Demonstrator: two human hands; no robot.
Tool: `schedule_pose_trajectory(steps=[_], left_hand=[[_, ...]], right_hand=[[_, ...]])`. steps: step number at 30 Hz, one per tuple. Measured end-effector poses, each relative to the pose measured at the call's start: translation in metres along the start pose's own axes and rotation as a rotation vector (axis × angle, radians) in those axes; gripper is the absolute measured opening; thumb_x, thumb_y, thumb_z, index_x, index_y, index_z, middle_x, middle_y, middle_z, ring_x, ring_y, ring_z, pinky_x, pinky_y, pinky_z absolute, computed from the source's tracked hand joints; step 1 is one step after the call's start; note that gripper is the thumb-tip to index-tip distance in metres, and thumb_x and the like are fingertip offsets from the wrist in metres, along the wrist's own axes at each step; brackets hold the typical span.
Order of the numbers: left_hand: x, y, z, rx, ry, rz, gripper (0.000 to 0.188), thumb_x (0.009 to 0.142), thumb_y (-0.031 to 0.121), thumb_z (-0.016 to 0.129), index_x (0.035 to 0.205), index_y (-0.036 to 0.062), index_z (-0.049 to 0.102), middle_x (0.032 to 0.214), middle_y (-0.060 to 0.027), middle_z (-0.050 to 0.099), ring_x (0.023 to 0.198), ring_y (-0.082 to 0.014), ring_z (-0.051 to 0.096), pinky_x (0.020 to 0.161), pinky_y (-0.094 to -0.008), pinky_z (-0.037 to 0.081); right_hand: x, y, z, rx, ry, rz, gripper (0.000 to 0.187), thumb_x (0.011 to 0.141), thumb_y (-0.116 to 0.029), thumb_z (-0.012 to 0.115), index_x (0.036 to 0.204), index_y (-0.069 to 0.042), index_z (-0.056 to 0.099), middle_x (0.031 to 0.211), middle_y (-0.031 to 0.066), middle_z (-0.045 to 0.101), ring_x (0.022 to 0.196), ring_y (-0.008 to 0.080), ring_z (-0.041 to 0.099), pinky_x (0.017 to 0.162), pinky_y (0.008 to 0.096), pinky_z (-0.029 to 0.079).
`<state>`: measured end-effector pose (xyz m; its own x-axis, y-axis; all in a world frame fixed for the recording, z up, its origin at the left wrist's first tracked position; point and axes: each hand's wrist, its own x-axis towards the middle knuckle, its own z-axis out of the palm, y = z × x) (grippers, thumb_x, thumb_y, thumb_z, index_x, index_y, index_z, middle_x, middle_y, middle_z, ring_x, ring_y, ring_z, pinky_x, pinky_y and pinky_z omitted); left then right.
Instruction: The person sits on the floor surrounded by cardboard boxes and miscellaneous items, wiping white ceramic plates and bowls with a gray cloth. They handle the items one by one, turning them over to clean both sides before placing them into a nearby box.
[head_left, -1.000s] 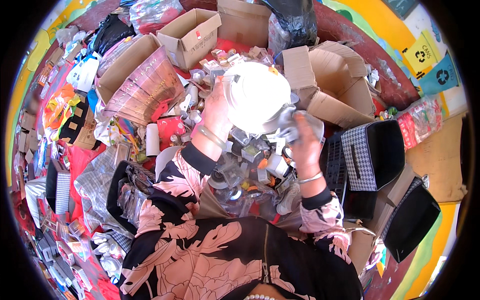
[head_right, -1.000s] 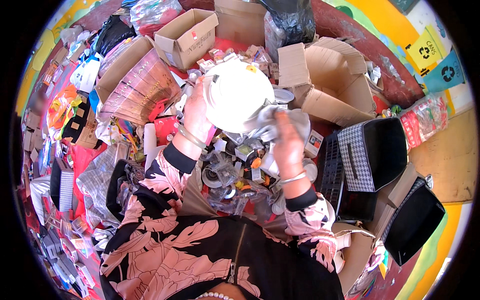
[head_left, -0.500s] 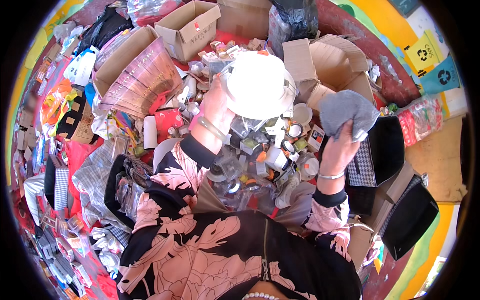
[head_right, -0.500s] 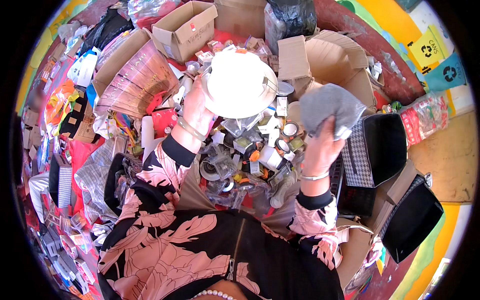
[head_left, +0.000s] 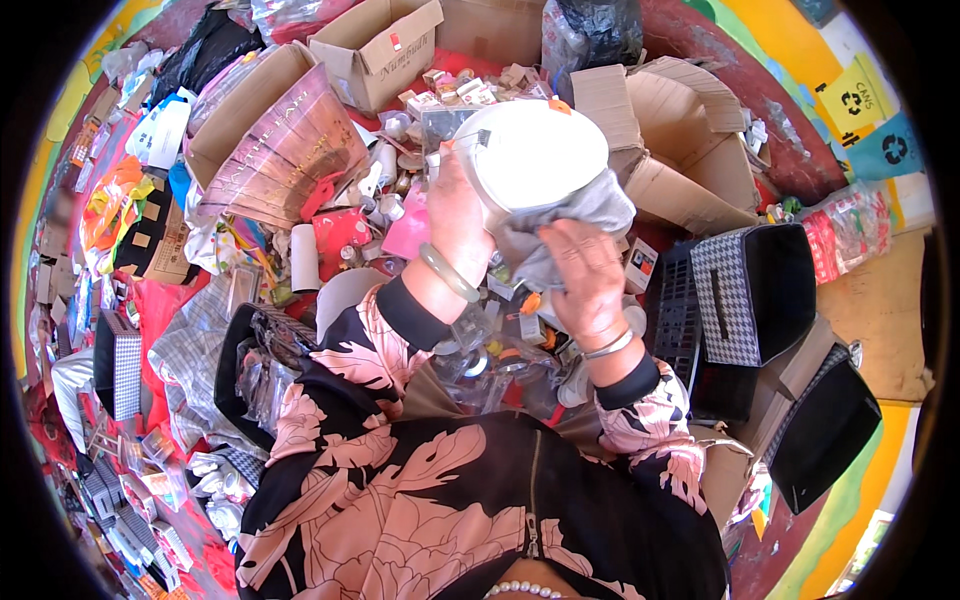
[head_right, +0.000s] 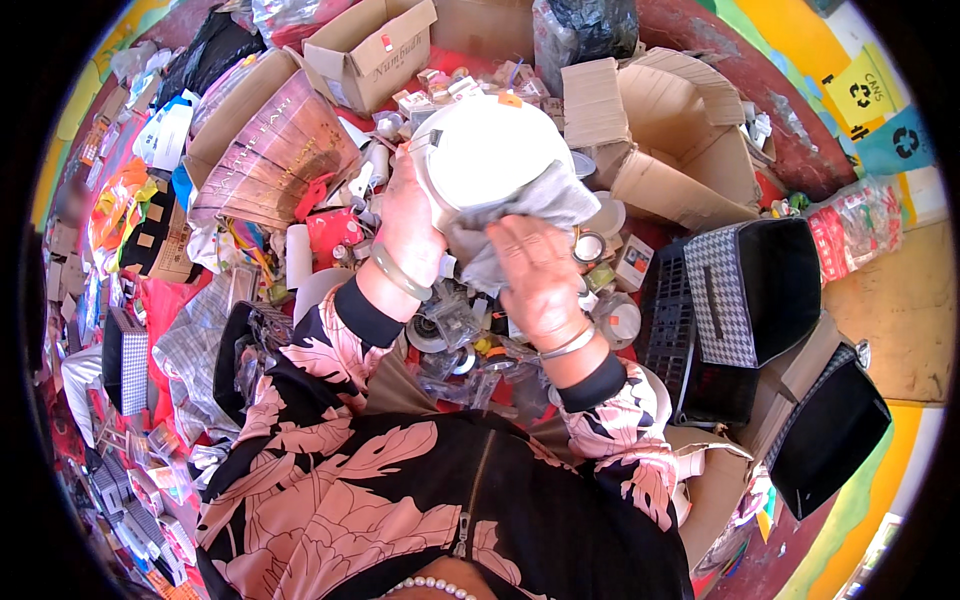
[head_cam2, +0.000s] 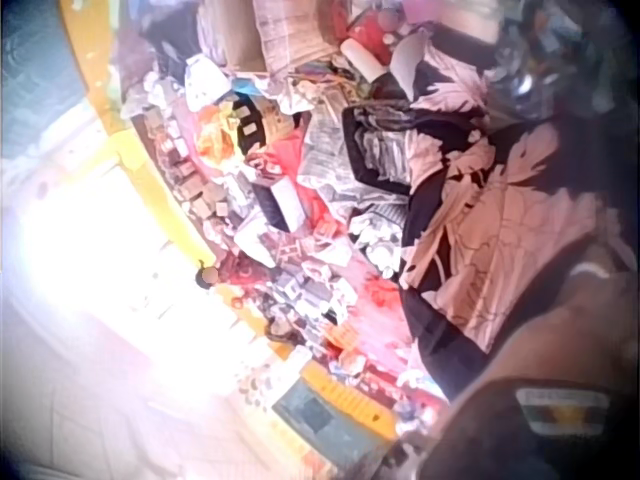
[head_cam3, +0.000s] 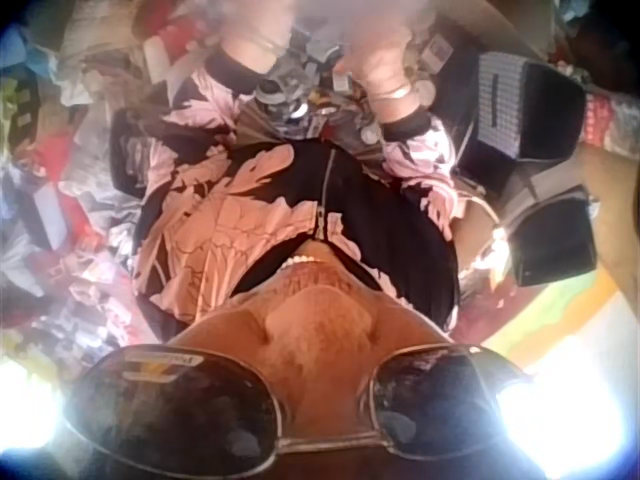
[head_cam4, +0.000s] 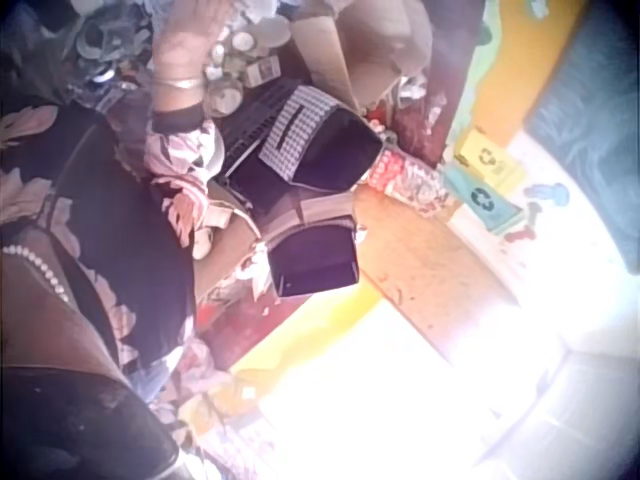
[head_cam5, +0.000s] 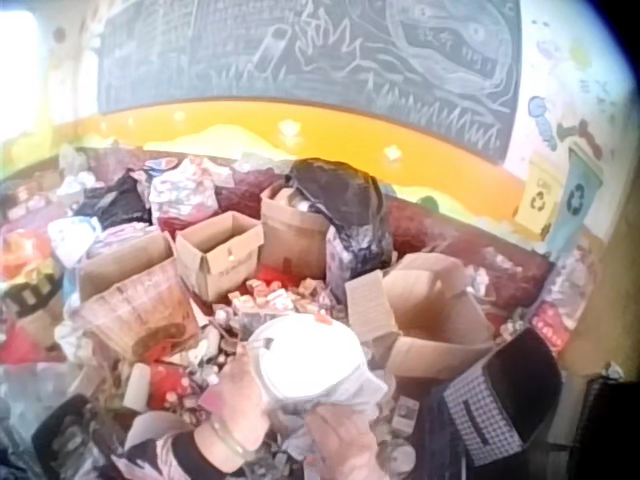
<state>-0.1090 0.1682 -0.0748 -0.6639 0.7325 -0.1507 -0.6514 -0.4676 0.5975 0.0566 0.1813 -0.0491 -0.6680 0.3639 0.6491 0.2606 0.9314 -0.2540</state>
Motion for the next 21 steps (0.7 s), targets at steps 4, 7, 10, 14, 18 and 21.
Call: schedule_pose_trajectory(steps=[4, 7, 10, 14, 18, 21], left_hand=[[-0.016, 0.007, 0.017, 0.069, 0.000, -0.056, 0.056, 0.099, 0.044, 0.029, 0.111, -0.0044, 0.054, 0.100, -0.0112, 0.062, 0.088, -0.0188, 0.062, 0.078, -0.0304, 0.050], [-0.019, 0.006, 0.015, 0.347, -0.014, 0.069, 0.056, 0.099, 0.044, 0.030, 0.112, -0.0046, 0.054, 0.100, -0.0109, 0.062, 0.086, -0.0189, 0.062, 0.077, -0.0304, 0.050], [-0.011, 0.003, 0.007, 0.107, -0.066, -0.009, 0.056, 0.098, 0.045, 0.033, 0.114, -0.0042, 0.053, 0.102, -0.0109, 0.062, 0.089, -0.0182, 0.062, 0.078, -0.0303, 0.050], [0.002, 0.010, 0.003, -0.001, -0.109, -0.005, 0.048, 0.100, 0.039, 0.032, 0.121, -0.0018, 0.047, 0.113, -0.0111, 0.059, 0.101, -0.0202, 0.059, 0.088, -0.0330, 0.048], [0.003, 0.009, 0.002, -0.026, -0.134, -0.002, 0.045, 0.100, 0.036, 0.035, 0.120, -0.0018, 0.047, 0.110, -0.0097, 0.059, 0.097, -0.0199, 0.061, 0.084, -0.0332, 0.051], [0.008, 0.007, 0.000, -0.040, -0.097, -0.004, 0.045, 0.099, 0.037, 0.037, 0.117, -0.0025, 0.049, 0.107, -0.0094, 0.060, 0.093, -0.0192, 0.063, 0.080, -0.0327, 0.053]], right_hand=[[0.007, -0.018, 0.014, -0.040, -0.001, -0.081, 0.048, 0.055, 0.006, 0.056, 0.103, 0.003, 0.063, 0.110, 0.0148, 0.059, 0.100, 0.0307, 0.056, 0.086, 0.0380, 0.047], [0.006, -0.022, 0.019, -0.088, -0.027, -0.100, 0.044, 0.060, 0.004, 0.056, 0.104, 0.003, 0.062, 0.111, 0.0146, 0.059, 0.100, 0.0300, 0.056, 0.087, 0.0374, 0.046], [0.002, -0.016, 0.010, -0.079, -0.060, -0.100, 0.040, 0.063, 0.003, 0.055, 0.102, 0.002, 0.062, 0.111, 0.0137, 0.060, 0.102, 0.0282, 0.057, 0.088, 0.0368, 0.045], [-0.005, 0.008, 0.001, -0.133, -0.039, -0.030, 0.037, 0.065, 0.004, 0.055, 0.102, 0.001, 0.062, 0.108, 0.0149, 0.061, 0.101, 0.0288, 0.059, 0.088, 0.0376, 0.046], [-0.007, 0.038, -0.012, -0.070, 0.023, 0.191, 0.043, 0.063, 0.012, 0.050, 0.102, -0.003, 0.063, 0.105, 0.0145, 0.063, 0.099, 0.0305, 0.061, 0.087, 0.0365, 0.048], [-0.011, 0.060, -0.027, 0.001, 0.137, 0.449, 0.045, 0.063, 0.015, 0.048, 0.101, -0.005, 0.064, 0.102, 0.0144, 0.064, 0.094, 0.0286, 0.062, 0.085, 0.0328, 0.049]])
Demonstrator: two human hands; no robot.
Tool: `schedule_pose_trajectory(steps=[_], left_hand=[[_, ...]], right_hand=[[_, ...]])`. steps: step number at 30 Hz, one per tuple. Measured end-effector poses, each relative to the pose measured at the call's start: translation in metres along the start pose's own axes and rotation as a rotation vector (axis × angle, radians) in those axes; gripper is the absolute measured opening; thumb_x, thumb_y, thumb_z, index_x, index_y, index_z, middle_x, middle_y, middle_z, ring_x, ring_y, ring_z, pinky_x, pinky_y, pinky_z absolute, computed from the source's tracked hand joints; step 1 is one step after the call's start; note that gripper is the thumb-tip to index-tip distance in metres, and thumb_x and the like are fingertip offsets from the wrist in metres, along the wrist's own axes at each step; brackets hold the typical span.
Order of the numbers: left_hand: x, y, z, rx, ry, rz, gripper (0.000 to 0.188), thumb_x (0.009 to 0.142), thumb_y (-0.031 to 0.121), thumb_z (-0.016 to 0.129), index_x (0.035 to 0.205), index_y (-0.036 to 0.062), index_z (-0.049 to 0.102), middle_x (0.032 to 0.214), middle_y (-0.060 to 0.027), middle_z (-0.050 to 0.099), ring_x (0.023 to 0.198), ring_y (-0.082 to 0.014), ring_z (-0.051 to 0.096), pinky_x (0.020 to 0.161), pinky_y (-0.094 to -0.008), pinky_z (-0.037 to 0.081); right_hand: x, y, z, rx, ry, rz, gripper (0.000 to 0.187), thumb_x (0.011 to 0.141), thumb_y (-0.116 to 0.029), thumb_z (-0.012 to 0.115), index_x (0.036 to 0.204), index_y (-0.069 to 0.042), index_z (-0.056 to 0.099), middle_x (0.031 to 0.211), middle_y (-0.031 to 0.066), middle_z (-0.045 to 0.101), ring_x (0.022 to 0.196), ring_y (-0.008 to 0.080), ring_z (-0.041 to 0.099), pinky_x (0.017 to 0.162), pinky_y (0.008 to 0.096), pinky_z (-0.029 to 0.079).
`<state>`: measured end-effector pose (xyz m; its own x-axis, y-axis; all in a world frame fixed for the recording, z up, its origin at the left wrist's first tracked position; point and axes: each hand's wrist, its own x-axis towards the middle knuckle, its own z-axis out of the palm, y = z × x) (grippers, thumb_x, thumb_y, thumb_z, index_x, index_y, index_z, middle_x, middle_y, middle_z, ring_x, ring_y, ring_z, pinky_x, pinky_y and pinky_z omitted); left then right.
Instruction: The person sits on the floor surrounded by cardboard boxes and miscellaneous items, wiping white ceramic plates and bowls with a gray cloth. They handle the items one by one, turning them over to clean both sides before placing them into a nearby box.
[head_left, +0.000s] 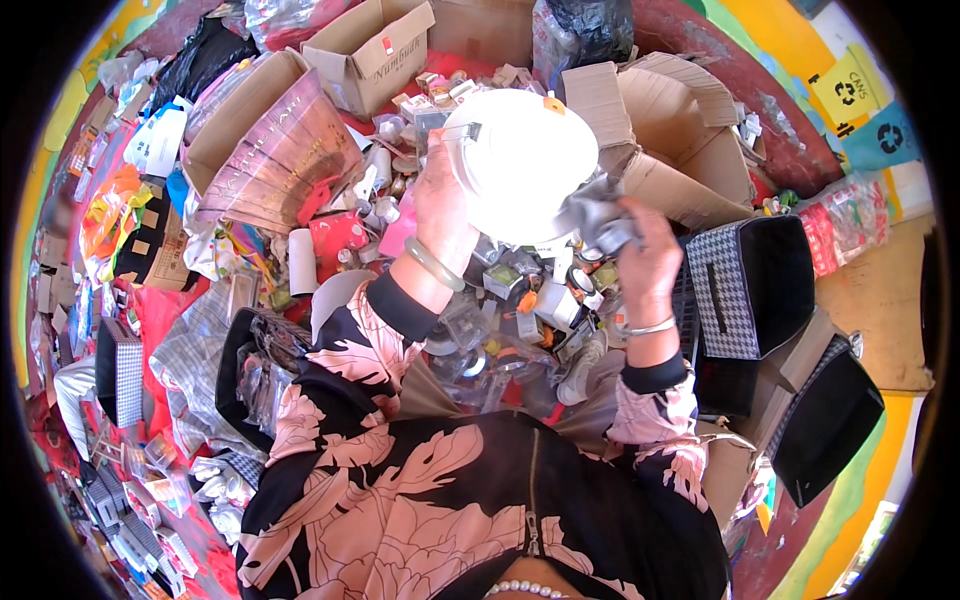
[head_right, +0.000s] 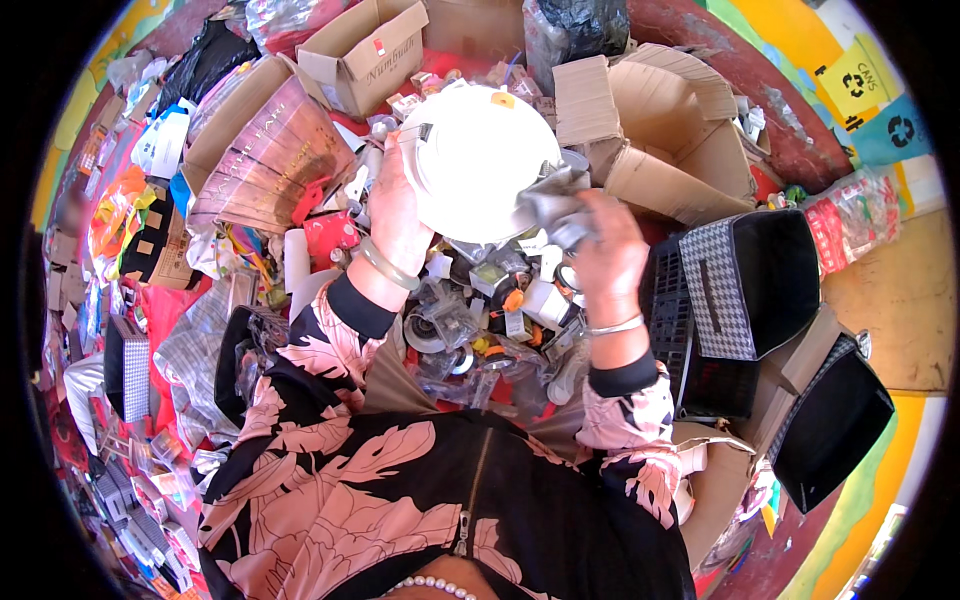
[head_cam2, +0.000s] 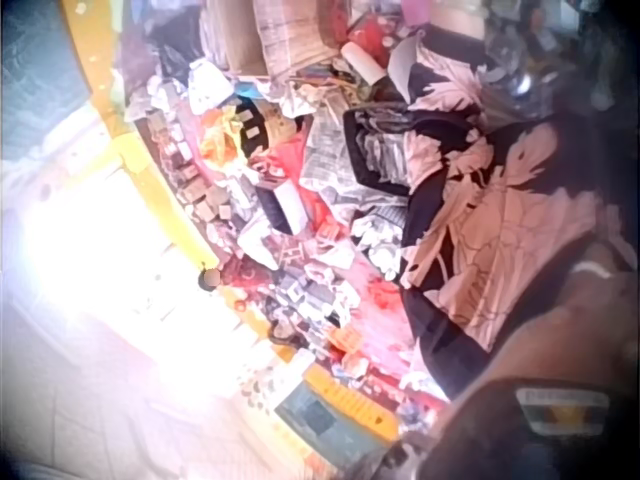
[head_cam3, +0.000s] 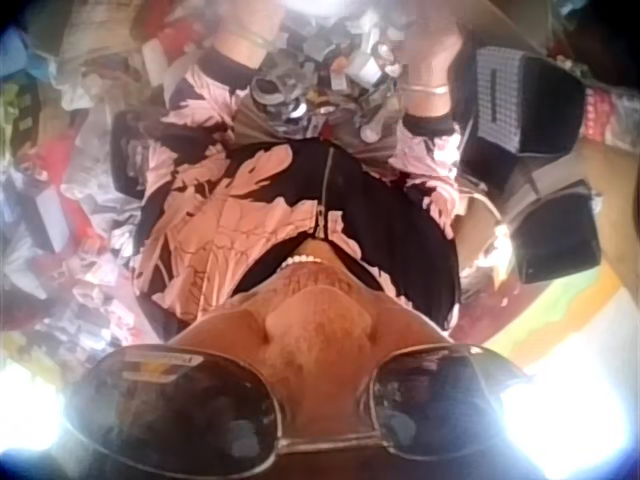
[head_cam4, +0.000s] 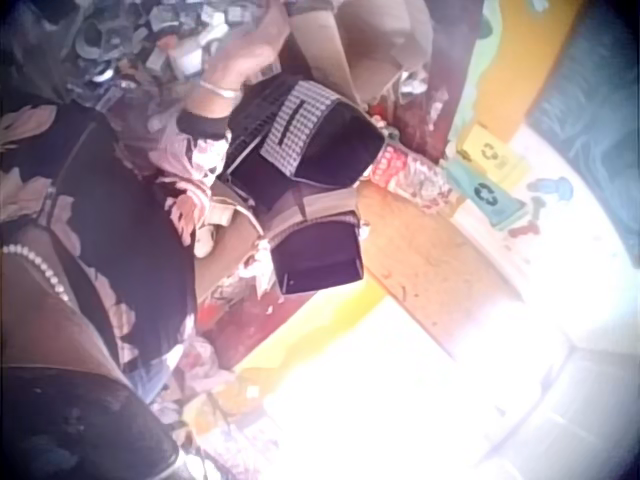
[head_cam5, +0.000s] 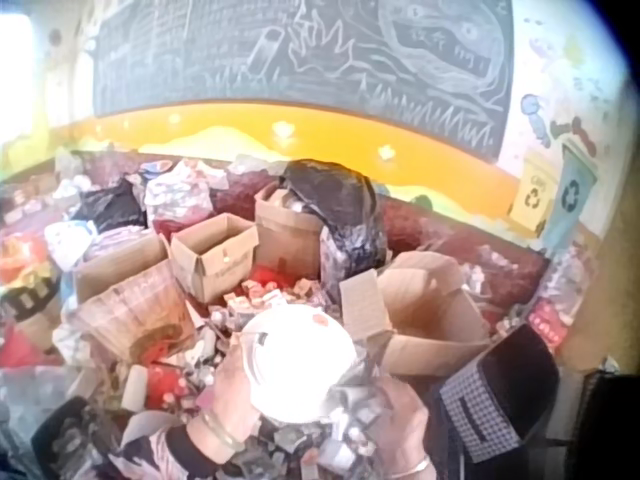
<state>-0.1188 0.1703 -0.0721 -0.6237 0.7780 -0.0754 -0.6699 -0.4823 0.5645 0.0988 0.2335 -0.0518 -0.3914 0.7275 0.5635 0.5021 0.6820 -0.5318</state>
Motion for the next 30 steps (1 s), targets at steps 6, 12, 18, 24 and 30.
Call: schedule_pose_trajectory(steps=[6, 12, 18, 24, 30], left_hand=[[-0.001, 0.007, 0.001, 0.007, 0.020, -0.059, 0.041, 0.100, 0.032, 0.034, 0.125, 0.0004, 0.045, 0.117, -0.0105, 0.058, 0.106, -0.0213, 0.058, 0.091, -0.0348, 0.048], [0.003, -0.006, -0.001, -0.070, 0.004, -0.042, 0.045, 0.099, 0.036, 0.035, 0.118, -0.0029, 0.048, 0.108, -0.0112, 0.060, 0.095, -0.0210, 0.062, 0.082, -0.0333, 0.052], [-0.027, -0.007, 0.021, 0.269, 0.027, 0.031, 0.048, 0.100, 0.037, 0.029, 0.122, -0.0011, 0.047, 0.113, -0.0105, 0.059, 0.102, -0.0193, 0.058, 0.088, -0.0315, 0.046], [-0.040, -0.010, 0.026, 0.582, -0.033, 0.153, 0.055, 0.099, 0.041, 0.035, 0.098, -0.0080, 0.060, 0.089, -0.0105, 0.064, 0.080, -0.0129, 0.056, 0.071, -0.0288, 0.046], [-0.037, -0.018, 0.015, 0.732, -0.146, 0.375, 0.050, 0.099, 0.039, 0.036, 0.092, -0.0033, 0.063, 0.074, -0.0091, 0.063, 0.069, -0.0137, 0.056, 0.064, -0.0308, 0.046]], right_hand=[[0.010, 0.020, -0.035, 0.177, 0.270, 0.202, 0.041, 0.066, 0.016, 0.050, 0.099, -0.003, 0.063, 0.094, 0.0089, 0.065, 0.091, 0.0182, 0.061, 0.082, 0.0273, 0.048], [-0.008, -0.034, -0.008, -0.020, -0.034, -0.246, 0.052, 0.055, 0.014, 0.051, 0.103, -0.005, 0.061, 0.105, 0.0126, 0.061, 0.100, 0.0299, 0.059, 0.086, 0.0369, 0.048], [-0.033, -0.062, 0.030, 0.084, -0.168, -0.291, 0.050, 0.055, 0.011, 0.054, 0.102, -0.003, 0.061, 0.102, 0.0130, 0.061, 0.095, 0.0311, 0.059, 0.083, 0.0375, 0.049], [-0.029, -0.087, 0.035, 0.222, -0.122, -0.083, 0.053, 0.057, 0.016, 0.047, 0.104, -0.002, 0.063, 0.101, 0.0124, 0.065, 0.092, 0.0258, 0.063, 0.084, 0.0318, 0.048], [-0.021, -0.089, 0.040, 0.732, -0.003, 0.307, 0.039, 0.072, 0.019, 0.049, 0.102, -0.002, 0.063, 0.100, 0.0049, 0.065, 0.093, 0.0122, 0.060, 0.085, 0.0244, 0.046]])
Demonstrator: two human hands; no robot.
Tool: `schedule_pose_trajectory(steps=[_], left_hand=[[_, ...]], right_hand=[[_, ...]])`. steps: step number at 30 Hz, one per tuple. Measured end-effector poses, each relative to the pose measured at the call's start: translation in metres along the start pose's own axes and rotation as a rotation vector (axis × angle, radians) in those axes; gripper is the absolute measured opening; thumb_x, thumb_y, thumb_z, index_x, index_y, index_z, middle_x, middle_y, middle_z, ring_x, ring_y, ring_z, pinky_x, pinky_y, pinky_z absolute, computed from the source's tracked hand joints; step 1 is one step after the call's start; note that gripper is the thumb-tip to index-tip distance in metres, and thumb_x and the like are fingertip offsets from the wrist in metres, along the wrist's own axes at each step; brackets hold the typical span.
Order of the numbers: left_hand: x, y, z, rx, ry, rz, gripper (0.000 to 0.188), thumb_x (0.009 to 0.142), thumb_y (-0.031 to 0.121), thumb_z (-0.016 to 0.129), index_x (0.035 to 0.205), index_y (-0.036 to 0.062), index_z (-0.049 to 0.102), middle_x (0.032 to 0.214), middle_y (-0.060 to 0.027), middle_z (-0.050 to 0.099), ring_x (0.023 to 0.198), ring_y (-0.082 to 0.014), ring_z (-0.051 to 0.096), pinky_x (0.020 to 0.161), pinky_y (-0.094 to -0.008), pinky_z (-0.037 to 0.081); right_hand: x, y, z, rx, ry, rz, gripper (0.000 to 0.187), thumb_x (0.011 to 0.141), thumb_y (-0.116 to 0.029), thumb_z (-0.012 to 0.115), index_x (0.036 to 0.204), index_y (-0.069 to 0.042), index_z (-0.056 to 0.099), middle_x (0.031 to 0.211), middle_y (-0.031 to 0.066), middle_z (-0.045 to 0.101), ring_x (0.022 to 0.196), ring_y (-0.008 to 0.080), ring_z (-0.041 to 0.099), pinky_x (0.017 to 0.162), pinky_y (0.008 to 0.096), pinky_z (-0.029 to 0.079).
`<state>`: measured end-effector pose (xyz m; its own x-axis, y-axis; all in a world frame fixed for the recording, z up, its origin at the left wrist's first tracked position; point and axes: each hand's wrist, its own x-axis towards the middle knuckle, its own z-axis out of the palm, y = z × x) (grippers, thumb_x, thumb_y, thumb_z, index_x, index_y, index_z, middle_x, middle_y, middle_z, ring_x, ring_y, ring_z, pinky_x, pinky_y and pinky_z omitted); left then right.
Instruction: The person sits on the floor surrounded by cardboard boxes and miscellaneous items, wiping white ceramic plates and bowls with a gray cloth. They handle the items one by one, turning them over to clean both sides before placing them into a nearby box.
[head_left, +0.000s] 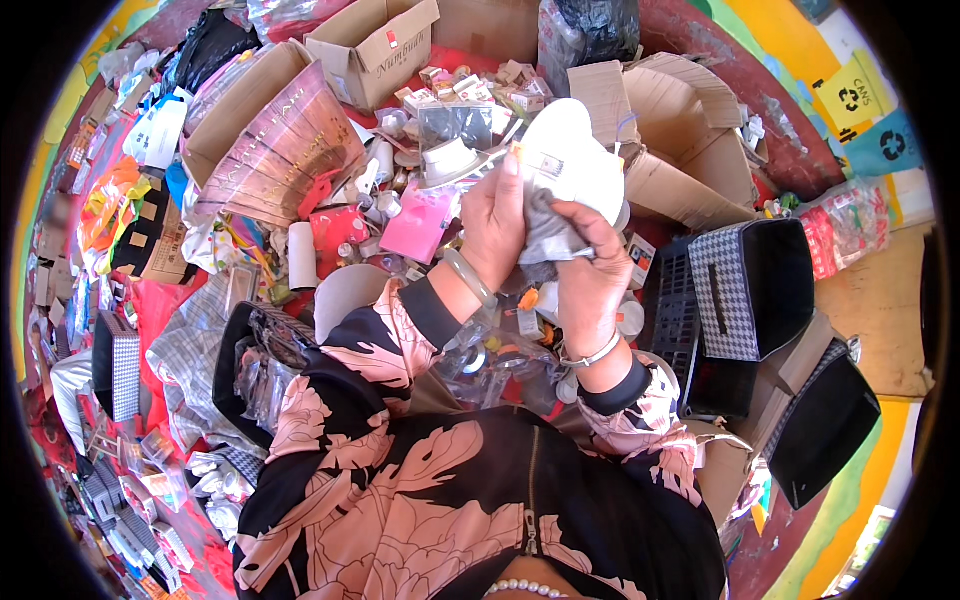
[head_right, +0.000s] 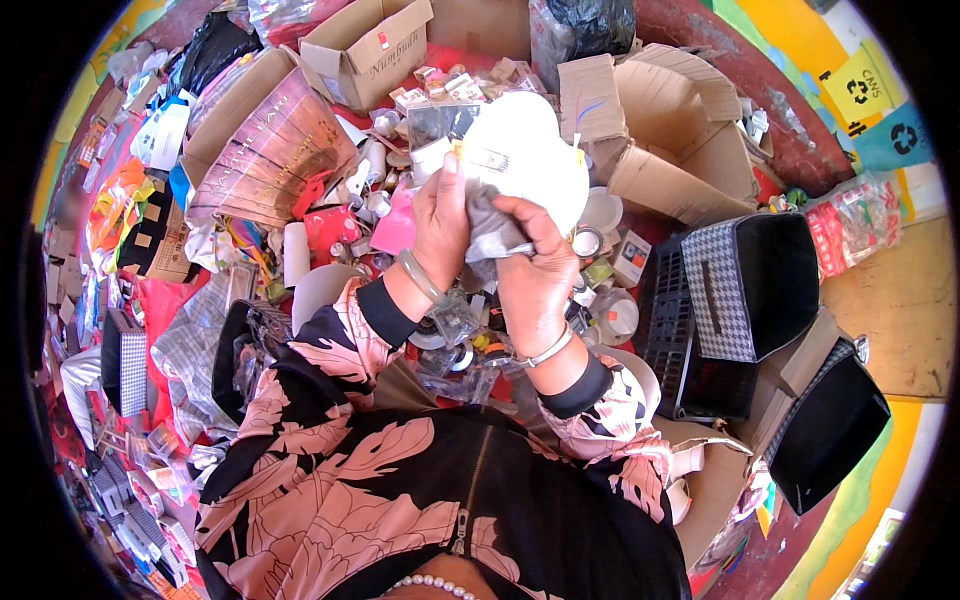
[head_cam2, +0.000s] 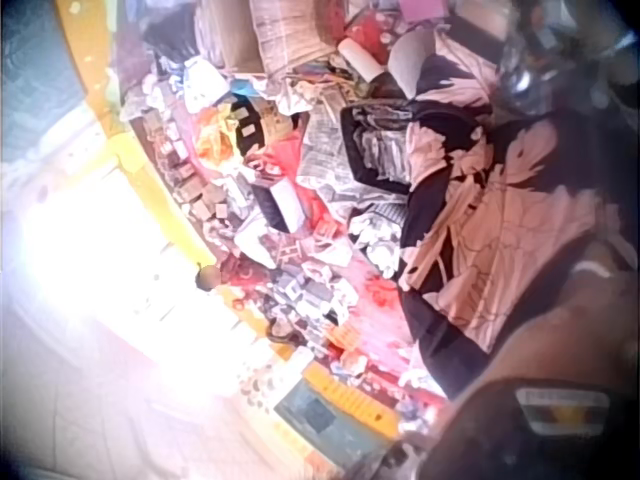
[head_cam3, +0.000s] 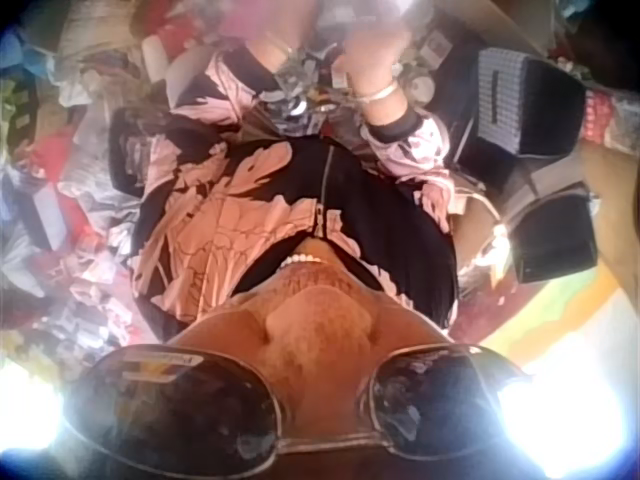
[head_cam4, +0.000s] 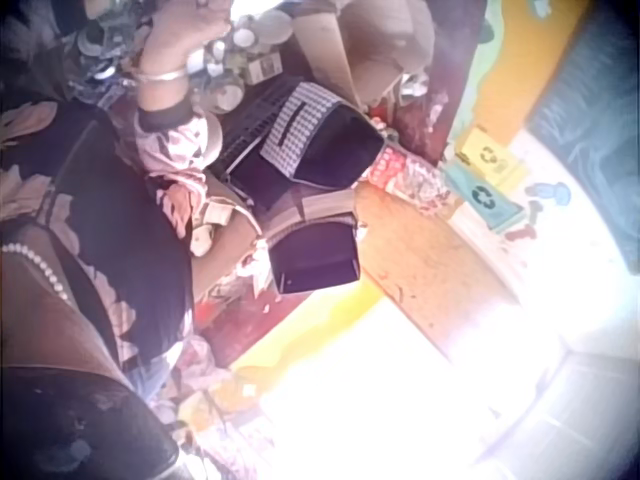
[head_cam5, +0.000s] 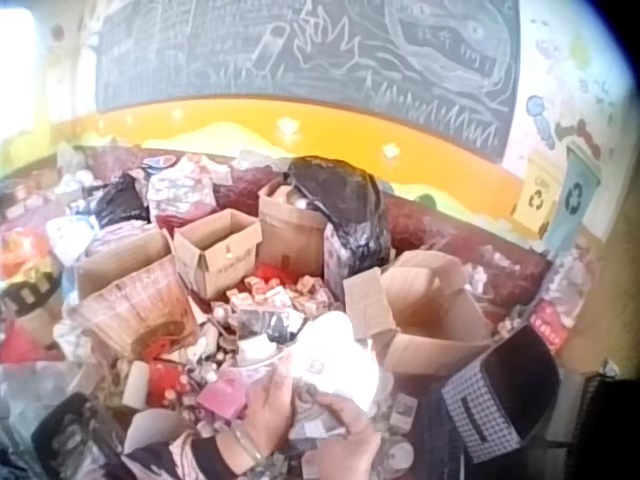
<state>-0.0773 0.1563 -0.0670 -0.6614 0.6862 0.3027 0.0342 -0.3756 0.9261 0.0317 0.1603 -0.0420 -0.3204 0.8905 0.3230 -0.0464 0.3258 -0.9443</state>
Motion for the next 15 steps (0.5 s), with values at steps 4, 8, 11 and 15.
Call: schedule_pose_trajectory(steps=[4, 8, 11, 15], left_hand=[[-0.002, -0.003, -0.001, 0.202, -0.041, 0.103, 0.047, 0.099, 0.035, 0.037, 0.086, -0.0011, 0.064, 0.068, -0.0122, 0.061, 0.061, -0.0211, 0.058, 0.059, -0.0322, 0.045], [0.002, 0.013, -0.005, 0.222, -0.050, 0.289, 0.044, 0.099, 0.032, 0.039, 0.082, -0.0001, 0.064, 0.064, -0.0140, 0.059, 0.057, -0.0250, 0.057, 0.056, -0.0322, 0.045], [0.002, 0.017, -0.008, 0.155, -0.052, 0.145, 0.043, 0.099, 0.033, 0.040, 0.085, -0.0003, 0.064, 0.066, -0.0079, 0.061, 0.059, -0.0158, 0.056, 0.056, -0.0292, 0.044], [0.006, 0.010, -0.008, -0.032, 0.004, -0.018, 0.046, 0.098, 0.037, 0.041, 0.086, -0.0016, 0.064, 0.068, -0.0032, 0.061, 0.064, -0.0088, 0.055, 0.058, -0.0271, 0.044]], right_hand=[[0.005, -0.019, -0.001, 0.170, -0.003, 0.095, 0.035, 0.075, 0.019, 0.050, 0.102, -0.002, 0.057, 0.102, 0.0059, 0.063, 0.097, 0.0128, 0.058, 0.086, 0.0248, 0.044], [0.005, -0.018, -0.004, 0.017, -0.176, -0.048, 0.040, 0.074, 0.022, 0.045, 0.105, -0.004, 0.049, 0.112, 0.0110, 0.062, 0.105, 0.0156, 0.058, 0.087, 0.0243, 0.043], [0.011, -0.011, -0.008, -0.139, -0.251, -0.075, 0.042, 0.070, 0.020, 0.045, 0.105, -0.004, 0.048, 0.114, 0.0177, 0.061, 0.105, 0.0253, 0.061, 0.086, 0.0281, 0.046], [-0.001, -0.012, -0.004, -0.365, -0.279, -0.175, 0.045, 0.069, 0.013, 0.050, 0.110, -0.005, 0.045, 0.112, 0.0214, 0.059, 0.099, 0.0398, 0.059, 0.082, 0.0368, 0.049]])
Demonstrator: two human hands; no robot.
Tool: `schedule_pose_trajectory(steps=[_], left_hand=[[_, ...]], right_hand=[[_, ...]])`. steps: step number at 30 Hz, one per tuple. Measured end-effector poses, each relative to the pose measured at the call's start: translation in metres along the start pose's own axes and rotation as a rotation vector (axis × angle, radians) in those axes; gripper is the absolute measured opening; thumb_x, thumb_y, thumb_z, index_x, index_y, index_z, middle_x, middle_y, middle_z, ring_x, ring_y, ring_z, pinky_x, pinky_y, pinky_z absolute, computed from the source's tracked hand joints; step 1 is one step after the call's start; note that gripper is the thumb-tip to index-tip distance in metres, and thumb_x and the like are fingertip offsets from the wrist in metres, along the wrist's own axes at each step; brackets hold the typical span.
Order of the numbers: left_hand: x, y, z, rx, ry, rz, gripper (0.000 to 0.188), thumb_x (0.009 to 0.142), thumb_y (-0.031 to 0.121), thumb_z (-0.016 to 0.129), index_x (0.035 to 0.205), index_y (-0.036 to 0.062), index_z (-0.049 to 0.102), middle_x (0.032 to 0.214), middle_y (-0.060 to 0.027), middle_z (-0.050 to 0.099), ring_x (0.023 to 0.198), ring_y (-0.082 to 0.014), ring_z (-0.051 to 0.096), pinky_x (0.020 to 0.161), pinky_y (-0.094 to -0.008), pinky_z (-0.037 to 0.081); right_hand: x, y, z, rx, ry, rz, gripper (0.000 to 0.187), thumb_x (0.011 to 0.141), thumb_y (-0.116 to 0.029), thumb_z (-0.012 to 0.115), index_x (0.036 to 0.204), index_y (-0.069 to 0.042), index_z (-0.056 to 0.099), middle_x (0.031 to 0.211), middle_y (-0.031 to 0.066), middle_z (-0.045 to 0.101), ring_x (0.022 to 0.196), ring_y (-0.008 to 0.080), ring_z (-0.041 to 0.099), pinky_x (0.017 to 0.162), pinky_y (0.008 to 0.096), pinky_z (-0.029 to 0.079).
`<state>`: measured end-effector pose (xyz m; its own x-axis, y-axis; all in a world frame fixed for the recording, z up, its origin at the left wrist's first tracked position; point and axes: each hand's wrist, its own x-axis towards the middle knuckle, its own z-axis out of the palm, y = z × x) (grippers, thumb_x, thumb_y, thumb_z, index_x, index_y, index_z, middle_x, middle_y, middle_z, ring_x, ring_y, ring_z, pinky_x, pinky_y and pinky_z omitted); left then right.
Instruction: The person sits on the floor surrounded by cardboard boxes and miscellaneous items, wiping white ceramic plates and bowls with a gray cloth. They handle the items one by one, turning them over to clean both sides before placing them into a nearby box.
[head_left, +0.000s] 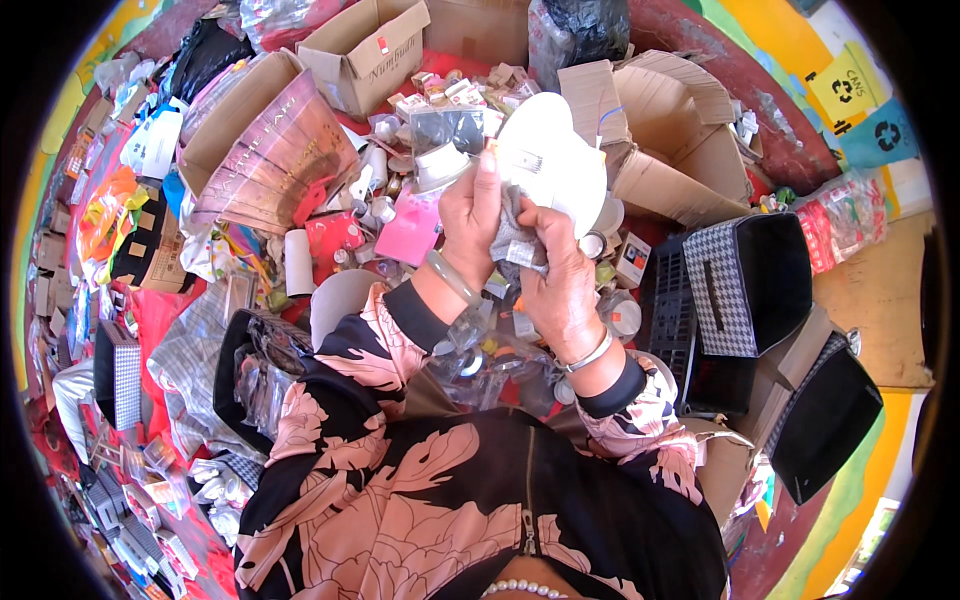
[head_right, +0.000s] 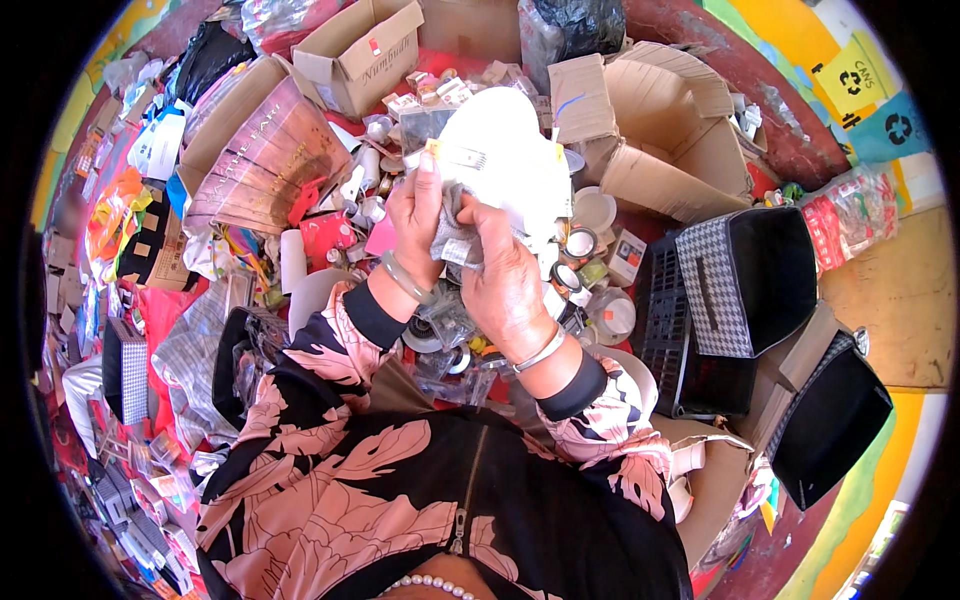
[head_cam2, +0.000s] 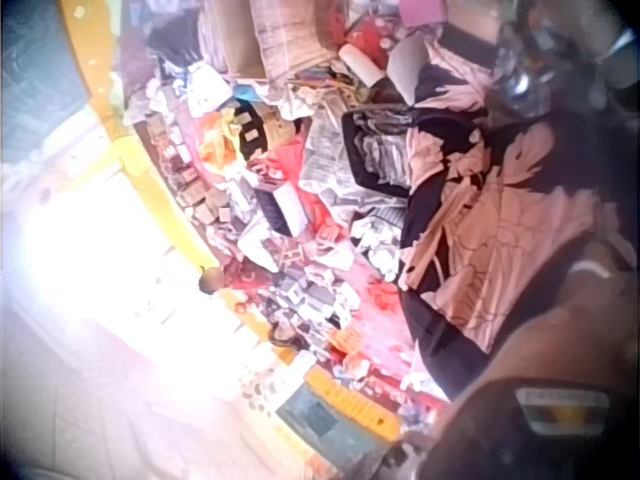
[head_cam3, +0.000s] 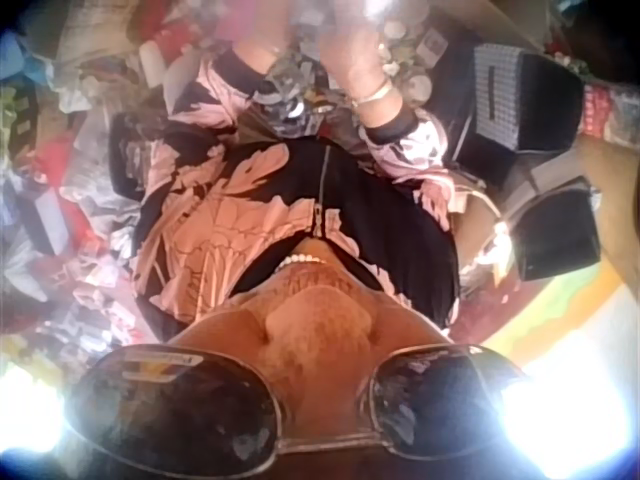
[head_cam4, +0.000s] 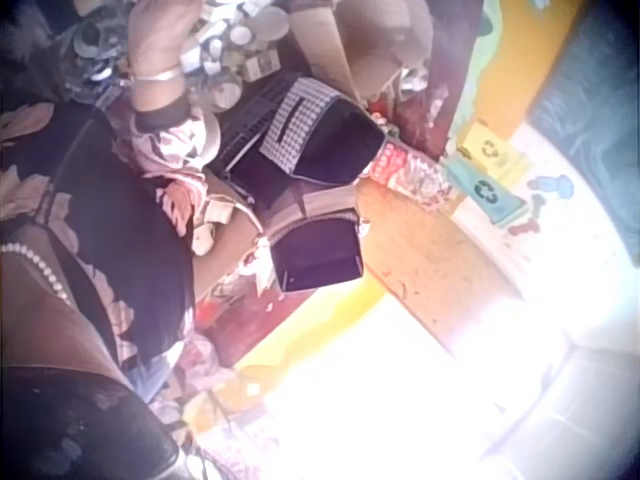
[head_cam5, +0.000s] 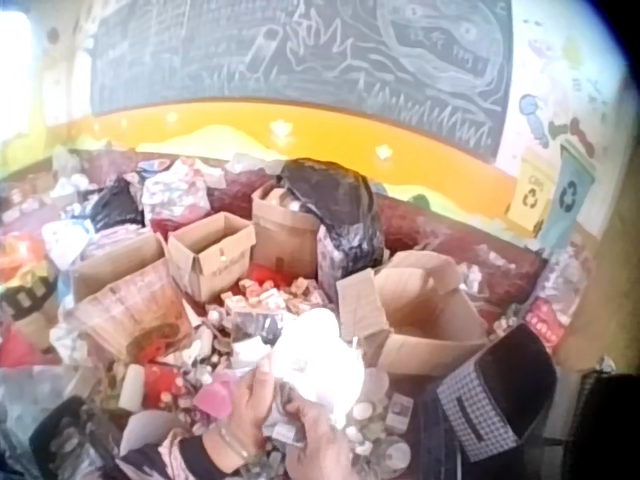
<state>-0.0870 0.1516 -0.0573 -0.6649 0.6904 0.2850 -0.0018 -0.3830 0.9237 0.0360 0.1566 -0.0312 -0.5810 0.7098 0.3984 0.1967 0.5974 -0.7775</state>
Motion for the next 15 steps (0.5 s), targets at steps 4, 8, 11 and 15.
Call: schedule_pose_trajectory(steps=[4, 8, 11, 15], left_hand=[[0.008, 0.004, -0.001, -0.141, 0.123, -0.119, 0.049, 0.098, 0.038, 0.040, 0.093, -0.0047, 0.063, 0.080, -0.0050, 0.063, 0.074, -0.0091, 0.056, 0.065, -0.0252, 0.046], [0.030, -0.003, -0.008, -0.450, 0.211, -0.188, 0.050, 0.098, 0.038, 0.039, 0.111, -0.0069, 0.056, 0.102, -0.0095, 0.063, 0.089, -0.0140, 0.060, 0.077, -0.0270, 0.049], [0.035, 0.006, -0.015, -0.592, 0.164, -0.197, 0.051, 0.098, 0.038, 0.038, 0.122, -0.0053, 0.048, 0.113, -0.0126, 0.059, 0.099, -0.0198, 0.061, 0.084, -0.0307, 0.050], [0.043, 0.004, -0.026, -0.734, 0.107, -0.253, 0.049, 0.098, 0.038, 0.039, 0.124, -0.0026, 0.047, 0.115, -0.0117, 0.059, 0.102, -0.0214, 0.060, 0.086, -0.0328, 0.050]], right_hand=[[-0.010, 0.005, 0.005, -0.105, -0.053, 0.018, 0.046, 0.074, 0.012, 0.053, 0.116, -0.005, 0.050, 0.108, 0.0203, 0.062, 0.096, 0.0320, 0.064, 0.082, 0.0336, 0.049], [-0.014, 0.025, 0.005, -0.198, -0.087, 0.133, 0.053, 0.070, 0.013, 0.051, 0.121, -0.004, 0.049, 0.109, 0.0209, 0.061, 0.101, 0.0337, 0.062, 0.084, 0.0345, 0.048], [-0.008, 0.067, -0.013, -0.242, 0.009, 0.252, 0.046, 0.071, 0.010, 0.050, 0.115, -0.002, 0.052, 0.107, 0.0197, 0.062, 0.099, 0.0302, 0.062, 0.083, 0.0328, 0.048], [0.006, 0.077, -0.066, -0.167, 0.252, 0.429, 0.023, 0.078, 0.002, 0.053, 0.099, -0.004, 0.059, 0.091, 0.0097, 0.065, 0.083, 0.0173, 0.062, 0.072, 0.0306, 0.049]])
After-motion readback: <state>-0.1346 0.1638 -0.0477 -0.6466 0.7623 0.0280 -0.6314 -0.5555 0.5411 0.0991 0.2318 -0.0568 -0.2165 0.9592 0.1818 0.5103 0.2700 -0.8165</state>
